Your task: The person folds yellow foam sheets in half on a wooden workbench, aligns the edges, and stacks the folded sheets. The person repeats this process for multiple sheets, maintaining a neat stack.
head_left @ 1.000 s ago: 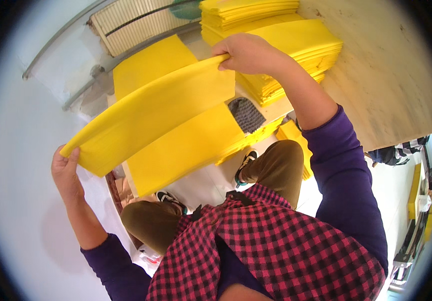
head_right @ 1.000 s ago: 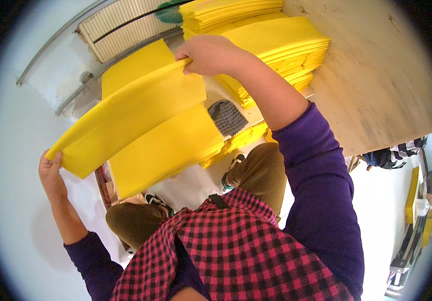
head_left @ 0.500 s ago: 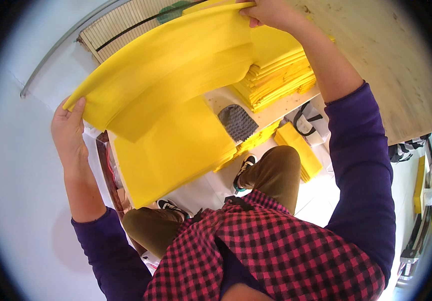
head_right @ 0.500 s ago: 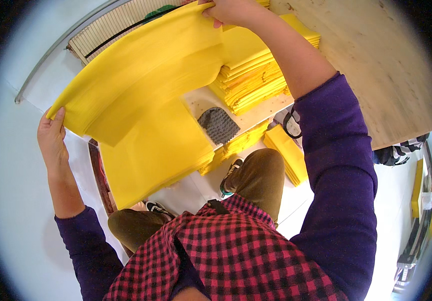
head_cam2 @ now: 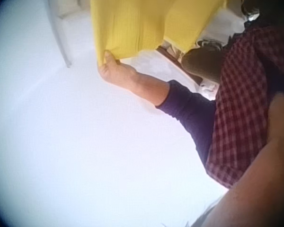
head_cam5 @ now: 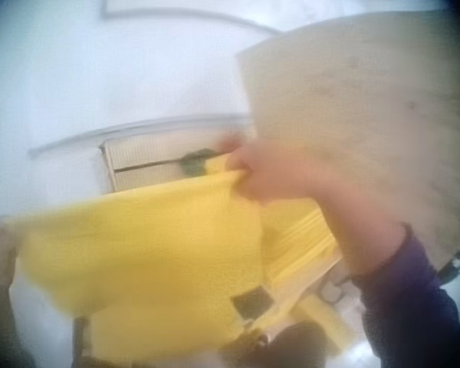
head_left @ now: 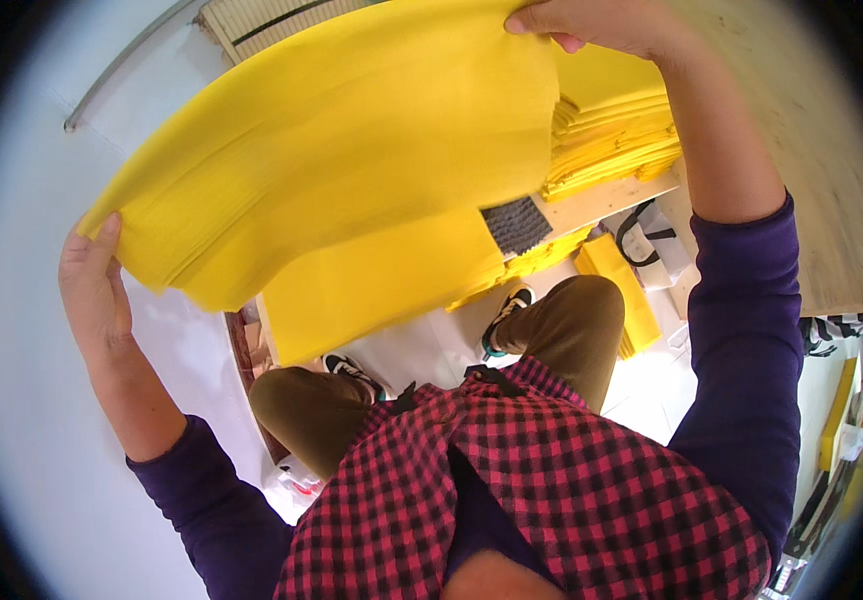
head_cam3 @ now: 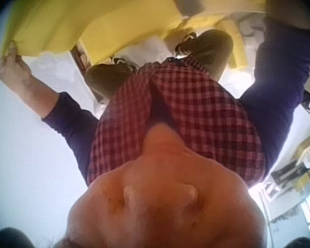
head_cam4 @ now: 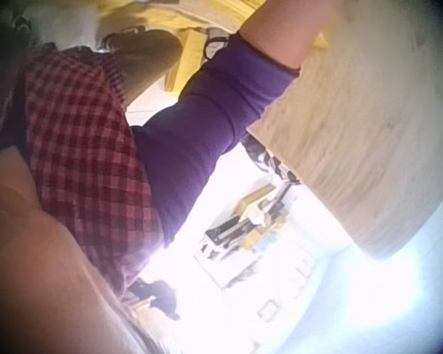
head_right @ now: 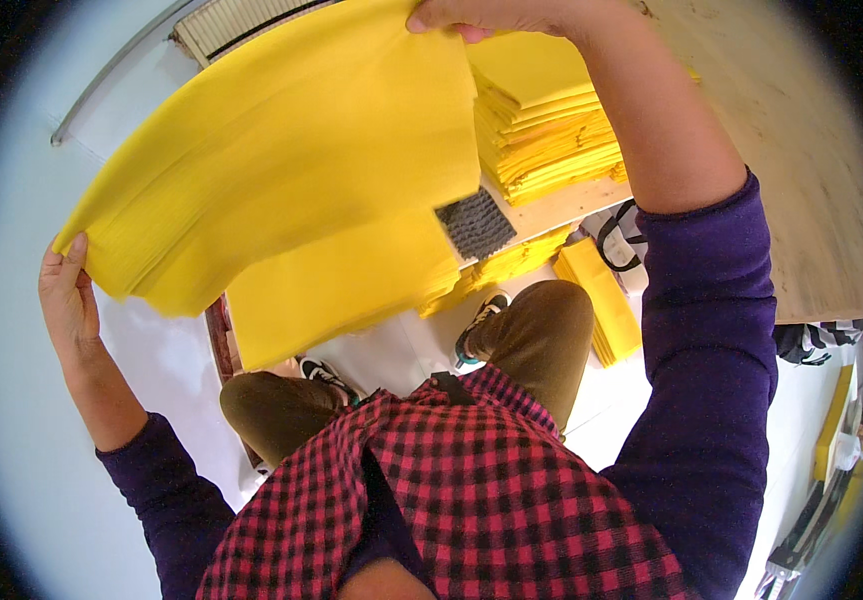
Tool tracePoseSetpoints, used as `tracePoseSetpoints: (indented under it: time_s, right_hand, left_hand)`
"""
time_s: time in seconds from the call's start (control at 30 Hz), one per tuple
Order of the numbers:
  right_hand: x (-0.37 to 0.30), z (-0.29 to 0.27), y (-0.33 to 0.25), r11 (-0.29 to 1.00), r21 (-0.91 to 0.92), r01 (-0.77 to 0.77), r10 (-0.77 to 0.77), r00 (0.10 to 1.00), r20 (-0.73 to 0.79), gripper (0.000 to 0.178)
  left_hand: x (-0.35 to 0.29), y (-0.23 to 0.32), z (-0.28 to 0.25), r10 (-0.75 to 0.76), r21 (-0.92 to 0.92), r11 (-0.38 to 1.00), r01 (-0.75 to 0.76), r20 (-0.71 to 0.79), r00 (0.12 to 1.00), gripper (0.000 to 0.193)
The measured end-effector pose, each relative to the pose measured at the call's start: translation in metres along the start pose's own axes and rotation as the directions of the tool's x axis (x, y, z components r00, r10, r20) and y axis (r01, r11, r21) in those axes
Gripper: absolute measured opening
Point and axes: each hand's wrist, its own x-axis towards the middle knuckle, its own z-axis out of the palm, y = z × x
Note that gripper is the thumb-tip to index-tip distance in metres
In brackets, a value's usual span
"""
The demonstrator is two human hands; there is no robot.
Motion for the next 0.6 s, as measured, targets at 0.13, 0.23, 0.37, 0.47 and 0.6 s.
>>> tracePoseSetpoints:
  time_s: [0.13,0.23,0.37,0.47,0.6]
  right_hand:
    - [0.010,0.026,-0.001,0.998,-0.029,0.056,-0.049,0.974,0.221,0.018]
    - [0.014,0.080,0.017,0.941,-0.316,0.119,-0.028,0.961,0.276,0.020]
    - [0.024,0.185,0.054,0.939,0.170,-0.298,0.144,0.792,0.593,0.035]
    - [0.023,0.245,0.079,0.900,0.160,-0.406,0.213,0.729,0.650,0.067]
    - [0.023,0.275,0.101,0.837,0.230,-0.497,0.248,0.718,0.650,0.068]
  left_hand:
    - [-0.007,-0.029,-0.026,-0.181,-0.013,0.983,0.184,0.123,0.976,0.027]
    - [-0.010,-0.093,-0.017,-0.403,-0.016,0.911,0.411,0.167,0.900,0.027]
    - [-0.036,-0.183,0.008,-0.557,-0.188,0.763,0.619,0.296,0.776,0.024]
    - [-0.036,-0.224,0.014,-0.704,-0.070,0.692,0.719,0.155,0.693,0.026]
    - [-0.027,-0.247,0.010,-0.707,-0.111,0.672,0.732,0.195,0.679,0.026]
